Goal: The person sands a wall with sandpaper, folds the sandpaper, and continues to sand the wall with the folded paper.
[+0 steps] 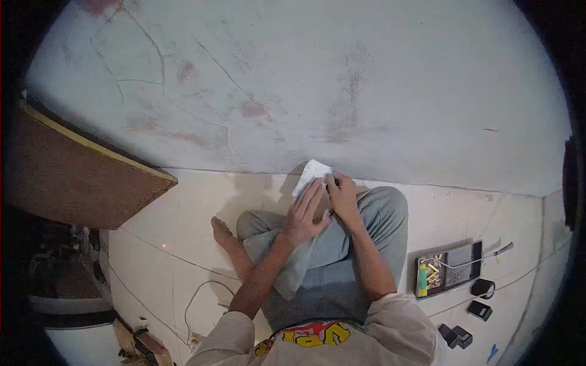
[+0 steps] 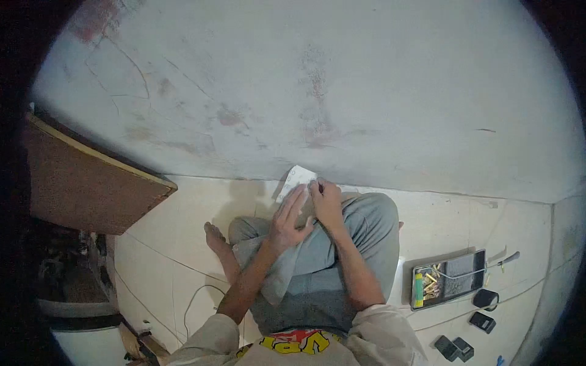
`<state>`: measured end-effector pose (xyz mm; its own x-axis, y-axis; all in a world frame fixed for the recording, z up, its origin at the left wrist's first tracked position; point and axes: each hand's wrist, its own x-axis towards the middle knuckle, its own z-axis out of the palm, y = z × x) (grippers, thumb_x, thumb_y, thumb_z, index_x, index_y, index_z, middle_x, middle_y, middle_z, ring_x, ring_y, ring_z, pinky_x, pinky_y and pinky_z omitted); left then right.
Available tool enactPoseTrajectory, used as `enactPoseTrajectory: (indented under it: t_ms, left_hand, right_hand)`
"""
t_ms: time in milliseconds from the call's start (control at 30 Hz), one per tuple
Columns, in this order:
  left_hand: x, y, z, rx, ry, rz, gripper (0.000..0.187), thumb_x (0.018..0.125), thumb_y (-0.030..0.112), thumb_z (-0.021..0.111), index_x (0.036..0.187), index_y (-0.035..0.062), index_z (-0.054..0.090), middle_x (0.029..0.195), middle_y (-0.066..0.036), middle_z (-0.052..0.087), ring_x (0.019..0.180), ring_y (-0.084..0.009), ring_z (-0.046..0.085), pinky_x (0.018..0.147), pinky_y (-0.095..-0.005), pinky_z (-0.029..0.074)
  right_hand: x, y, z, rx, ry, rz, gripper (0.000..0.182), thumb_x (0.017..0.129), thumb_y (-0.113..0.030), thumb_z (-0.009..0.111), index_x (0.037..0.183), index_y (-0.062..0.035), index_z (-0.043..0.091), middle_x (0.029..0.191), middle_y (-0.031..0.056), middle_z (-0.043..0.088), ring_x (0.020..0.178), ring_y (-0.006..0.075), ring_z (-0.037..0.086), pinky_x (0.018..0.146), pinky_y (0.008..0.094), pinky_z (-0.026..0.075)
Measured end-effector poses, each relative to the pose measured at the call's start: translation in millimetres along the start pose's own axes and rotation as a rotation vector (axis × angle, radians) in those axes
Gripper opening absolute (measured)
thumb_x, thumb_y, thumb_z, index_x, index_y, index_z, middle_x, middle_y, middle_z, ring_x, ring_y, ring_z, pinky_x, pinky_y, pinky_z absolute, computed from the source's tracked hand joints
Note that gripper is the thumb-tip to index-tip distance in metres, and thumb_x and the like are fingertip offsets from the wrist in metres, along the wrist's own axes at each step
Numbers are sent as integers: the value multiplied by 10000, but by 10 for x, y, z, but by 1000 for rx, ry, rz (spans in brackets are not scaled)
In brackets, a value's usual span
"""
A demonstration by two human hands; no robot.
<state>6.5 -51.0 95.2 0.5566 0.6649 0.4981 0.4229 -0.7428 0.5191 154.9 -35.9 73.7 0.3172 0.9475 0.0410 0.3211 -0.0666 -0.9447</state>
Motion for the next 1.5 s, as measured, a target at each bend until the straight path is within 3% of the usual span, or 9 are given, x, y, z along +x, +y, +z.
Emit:
enactPoseTrajectory:
  t_ms: [67,167,367,633,800,1000,1233,1433,1500]
  left_hand:
    - [1,-43,11,-8,-32,-110,689,764,92,672,1369,-37,367,1411,-203,384,1321,-334,371,1075,-409,340]
    - [45,-177,-27,90,59,-93,600,776,28,614,1336,-48,414,1373,-199,438,1298,-323,409,1059,-384,366]
    - [149,-350,-319,311,-109,170,469,785,-31,509,1252,-72,491,1342,-203,470,1285,-327,425,1063,-397,370]
    - [1455,-178,-1164,550,516,534,465,794,-12,497,1251,-96,487,1400,-225,410,1316,-430,349,1048,-571,313]
    - [1465,-390,-710,585,288,428,472,801,22,498,1259,-92,486,1405,-246,390,1306,-436,357,1063,-549,301]
    - [1043,-670,-100,657,194,222,529,803,51,504,1307,-88,429,1408,-269,367,1300,-451,353,1072,-541,286]
    - [2168,333,-972,549,495,368,714,749,-82,452,1424,-78,219,1482,-311,155,1378,-472,147,1121,-537,164]
    - [1515,-309,-351,513,326,380,662,761,-65,458,1397,-89,277,1481,-269,222,1376,-460,176,1119,-540,174]
    - [1188,-500,-57,558,266,382,653,758,-63,459,1387,-100,289,1474,-275,233,1373,-461,183,1116,-545,179]
  right_hand:
    - [14,-13,-6,31,-58,-11,309,886,-187,525,767,98,540,603,243,492,517,249,485,555,398,400]
    - [-32,-26,-1,237,-223,-44,302,965,-199,452,758,12,512,611,11,459,568,102,435,531,284,377]
    - [2,-52,-2,432,-314,-2,256,985,-196,428,815,-27,518,656,-12,434,627,94,414,609,250,379]
    - [-5,-210,-19,586,-98,77,203,967,-240,499,1028,-51,543,691,-25,458,600,92,403,576,247,370]
    - [5,-12,90,500,-109,20,219,935,-190,544,1106,-53,531,638,-31,443,572,77,413,514,221,367]
    - [-61,37,110,45,-98,-170,277,890,-198,595,1076,-2,534,637,83,509,563,151,465,531,309,403]
    - [-90,-133,79,49,-196,-45,263,881,-190,592,1061,-4,546,619,130,523,567,211,493,569,337,418]
    - [-59,-98,91,58,-207,-59,274,883,-194,587,1061,9,545,677,171,585,611,235,558,601,344,449]
    - [-72,-7,136,4,-216,-90,288,872,-186,587,1086,2,547,710,218,607,676,356,620,635,395,473]
